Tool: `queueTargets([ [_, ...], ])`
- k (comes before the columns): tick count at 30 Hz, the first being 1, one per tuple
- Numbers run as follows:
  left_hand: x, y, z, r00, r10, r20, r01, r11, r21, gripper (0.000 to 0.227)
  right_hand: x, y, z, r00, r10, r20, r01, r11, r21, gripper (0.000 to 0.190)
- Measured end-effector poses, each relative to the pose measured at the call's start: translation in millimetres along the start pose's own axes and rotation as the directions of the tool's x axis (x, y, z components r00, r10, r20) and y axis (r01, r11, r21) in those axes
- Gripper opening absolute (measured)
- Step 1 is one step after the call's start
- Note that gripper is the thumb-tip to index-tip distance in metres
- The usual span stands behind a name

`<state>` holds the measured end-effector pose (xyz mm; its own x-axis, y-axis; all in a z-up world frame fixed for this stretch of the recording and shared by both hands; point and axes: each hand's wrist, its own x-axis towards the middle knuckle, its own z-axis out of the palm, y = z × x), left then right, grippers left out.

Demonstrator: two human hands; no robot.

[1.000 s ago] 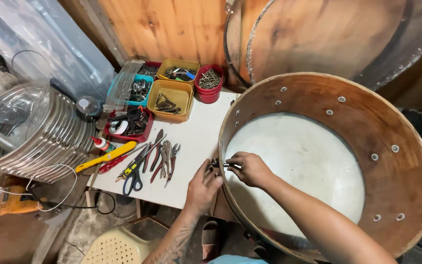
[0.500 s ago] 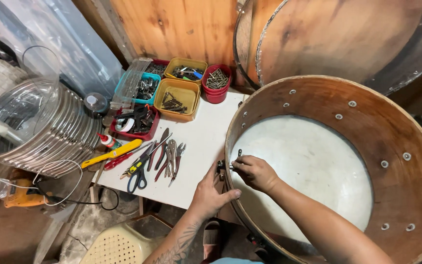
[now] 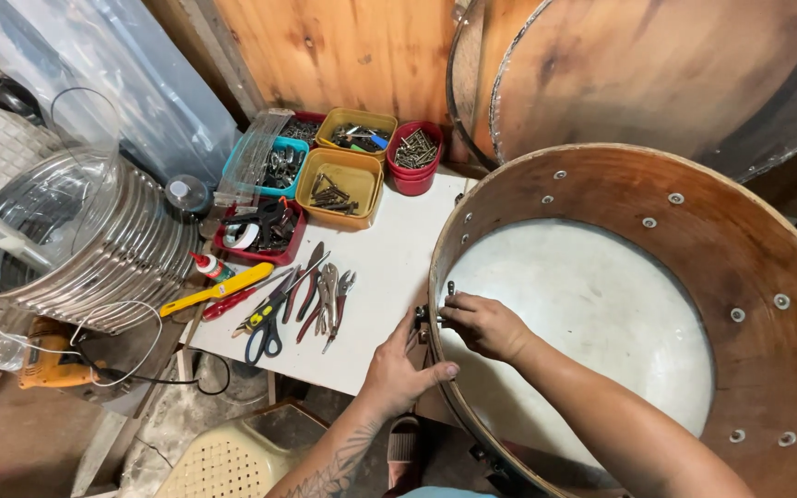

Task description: The person uses a drum key to tighten the tension rods on a wooden drum shell. They then place a clear plastic drumhead onto the shell and secure it with a metal rim, tightening the hardware to hold the head in place.

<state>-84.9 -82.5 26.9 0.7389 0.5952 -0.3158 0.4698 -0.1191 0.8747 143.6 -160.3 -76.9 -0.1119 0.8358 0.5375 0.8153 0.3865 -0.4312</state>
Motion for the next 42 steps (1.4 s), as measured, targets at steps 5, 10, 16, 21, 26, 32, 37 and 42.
queueTargets([
  [5, 1.8, -3.1, 1.4, 1.0, 0.003, -0.002, -0.003, 1.0, 0.002, 0.132, -7.5, 18.8, 5.3, 0.956, 0.188, 0.223, -0.175, 0.982, -0.076, 0.06],
  [10, 2.8, -5.4, 2.5, 1.0, -0.013, 0.0, 0.013, 0.999, 0.031, 0.133, -1.4, 11.0, 1.6, 0.954, 0.2, 0.222, -0.185, 0.979, -0.088, 0.054],
  [16, 6.2, -11.8, 5.0, 0.998, 0.056, -0.029, -0.055, 0.998, 0.032, 0.129, 7.0, 2.8, -1.7, 0.987, -0.012, 0.16, 0.027, 0.995, -0.095, 0.027],
  [21, 3.1, -7.3, 4.1, 1.0, 0.025, -0.017, -0.025, 1.0, 0.011, 0.127, 0.2, 12.0, 5.6, 0.964, 0.1, 0.245, -0.076, 0.992, -0.103, 0.045],
  [26, 9.2, -21.8, 10.1, 0.996, 0.079, -0.037, -0.08, 0.996, -0.044, 0.124, 17.7, 1.1, -7.1, 0.945, 0.223, 0.241, -0.238, 0.971, 0.032, 0.027],
  [32, 8.9, -17.0, 8.3, 0.998, 0.057, -0.037, -0.058, 0.998, -0.033, 0.127, 21.7, 4.0, -9.5, 0.914, 0.281, 0.294, -0.293, 0.956, -0.002, 0.025],
  [37, -11.8, 3.1, 24.7, 0.997, 0.028, -0.071, -0.033, 0.997, -0.069, 0.119, 5.0, 1.8, -22.0, 0.979, 0.141, 0.149, -0.134, 0.989, -0.06, 0.018],
  [42, -39.2, 34.1, 44.6, 0.969, -0.244, 0.032, 0.241, 0.967, 0.078, 0.069, -34.1, 21.6, -67.8, 0.926, 0.309, 0.216, -0.284, 0.949, -0.137, 0.021],
])
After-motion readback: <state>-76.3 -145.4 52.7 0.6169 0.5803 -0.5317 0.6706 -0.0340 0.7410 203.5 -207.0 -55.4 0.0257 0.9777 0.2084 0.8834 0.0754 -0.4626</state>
